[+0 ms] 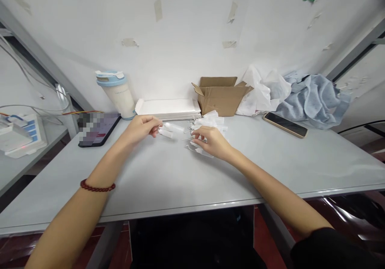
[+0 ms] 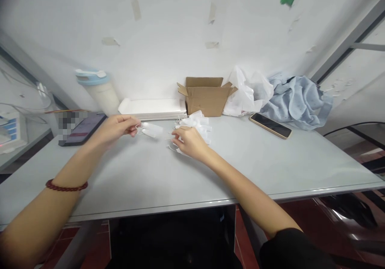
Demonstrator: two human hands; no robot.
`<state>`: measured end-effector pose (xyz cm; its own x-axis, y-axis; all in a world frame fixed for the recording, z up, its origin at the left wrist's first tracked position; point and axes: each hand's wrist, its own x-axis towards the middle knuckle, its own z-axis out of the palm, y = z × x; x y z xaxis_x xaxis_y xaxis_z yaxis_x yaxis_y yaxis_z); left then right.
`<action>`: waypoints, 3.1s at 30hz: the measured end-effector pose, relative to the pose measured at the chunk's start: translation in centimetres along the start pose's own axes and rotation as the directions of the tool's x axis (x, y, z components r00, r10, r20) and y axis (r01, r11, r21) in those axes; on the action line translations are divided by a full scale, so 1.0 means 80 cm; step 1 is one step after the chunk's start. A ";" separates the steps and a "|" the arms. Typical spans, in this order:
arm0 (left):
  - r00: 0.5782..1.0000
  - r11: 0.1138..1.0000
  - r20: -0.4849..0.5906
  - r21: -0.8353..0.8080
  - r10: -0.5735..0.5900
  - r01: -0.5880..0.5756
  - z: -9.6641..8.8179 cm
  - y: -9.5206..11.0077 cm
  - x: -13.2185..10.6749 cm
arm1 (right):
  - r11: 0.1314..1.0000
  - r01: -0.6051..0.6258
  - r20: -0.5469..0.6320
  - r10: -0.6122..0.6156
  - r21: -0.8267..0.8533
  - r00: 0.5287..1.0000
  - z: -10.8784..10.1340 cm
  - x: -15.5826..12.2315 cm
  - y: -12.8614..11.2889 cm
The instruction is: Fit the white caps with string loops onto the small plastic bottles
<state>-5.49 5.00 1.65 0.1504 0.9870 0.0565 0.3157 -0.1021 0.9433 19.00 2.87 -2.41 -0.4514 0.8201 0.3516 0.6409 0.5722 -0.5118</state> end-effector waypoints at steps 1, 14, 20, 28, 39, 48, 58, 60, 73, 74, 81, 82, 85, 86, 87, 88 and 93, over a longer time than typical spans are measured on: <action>0.998 0.997 0.040 0.049 -0.058 0.055 -0.010 -0.002 0.003 | 0.995 0.016 0.038 -0.013 -0.094 0.999 0.000 0.000 0.001; 0.886 0.885 0.072 -0.045 -0.459 0.463 -0.029 -0.051 0.029 | 0.903 0.012 0.224 0.094 -0.430 0.970 -0.016 0.000 -0.004; 0.871 0.857 0.027 -0.167 -0.491 0.488 -0.023 -0.054 0.034 | 0.877 0.038 0.259 0.100 -0.479 0.961 -0.014 -0.001 -0.003; 0.874 0.825 -0.072 -0.374 -0.481 0.423 -0.012 -0.062 0.036 | 0.866 0.059 0.291 0.102 -0.497 0.951 -0.015 -0.001 -0.007; 0.884 0.936 -0.315 -0.047 -0.346 0.349 -0.006 -0.052 0.032 | 0.875 0.063 0.316 0.106 -0.481 0.943 -0.014 -0.001 -0.013; 0.987 0.981 -0.071 0.124 -0.142 0.149 0.021 -0.025 0.011 | 0.989 0.044 0.082 -0.033 -0.142 0.996 -0.016 -0.003 -0.002; 0.950 0.986 0.264 0.048 -0.168 0.161 0.031 -0.012 -0.004 | 0.976 -0.071 -0.151 0.104 0.205 0.983 -0.023 0.000 -0.011; 0.938 0.989 0.312 0.038 -0.149 0.145 0.031 -0.011 -0.006 | 0.965 -0.111 -0.150 0.149 0.236 0.977 -0.024 0.000 -0.012; 0.909 0.997 0.414 0.076 -0.042 0.011 0.037 -0.004 -0.012 | 0.903 -0.201 -0.193 0.289 0.379 0.938 -0.023 0.002 -0.012; 0.915 0.997 0.403 0.083 -0.031 -0.002 0.038 -0.003 -0.012 | 0.899 -0.201 -0.188 0.292 0.389 0.938 -0.023 0.002 -0.012; 0.925 0.986 0.379 0.162 -0.016 -0.049 0.046 0.001 -0.018 | 0.905 -0.168 -0.173 0.252 0.391 0.952 -0.016 0.001 -0.011; 0.928 0.984 0.374 0.166 -0.008 -0.059 0.047 0.001 -0.019 | 0.907 -0.166 -0.172 0.248 0.387 0.953 -0.015 0.001 -0.012; 0.930 0.982 0.366 0.163 0.032 -0.098 0.049 0.000 -0.021 | 0.904 -0.175 -0.165 0.256 0.390 0.953 -0.015 0.001 -0.012; 0.928 0.981 0.369 0.159 0.048 -0.114 0.050 -0.001 -0.021 | 0.901 -0.180 -0.161 0.260 0.394 0.952 -0.015 0.001 -0.012; 0.926 0.979 0.372 0.155 0.064 -0.130 0.051 -0.002 -0.022 | 0.898 -0.183 -0.156 0.263 0.399 0.952 -0.016 0.001 -0.012; 0.925 0.978 0.372 0.152 0.080 -0.146 0.052 -0.002 -0.022 | 0.896 -0.184 -0.153 0.265 0.405 0.952 -0.016 0.001 -0.012; 0.937 0.968 0.325 0.163 0.130 -0.191 0.055 -0.003 -0.023 | 0.875 -0.192 -0.133 0.276 0.445 0.952 -0.017 0.000 -0.013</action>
<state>-1.68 2.63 -0.11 0.4866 0.8709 0.0692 0.4295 -0.3074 0.8491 19.17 2.30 -0.83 -0.1700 0.9394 0.2978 0.3712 0.3410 -0.8637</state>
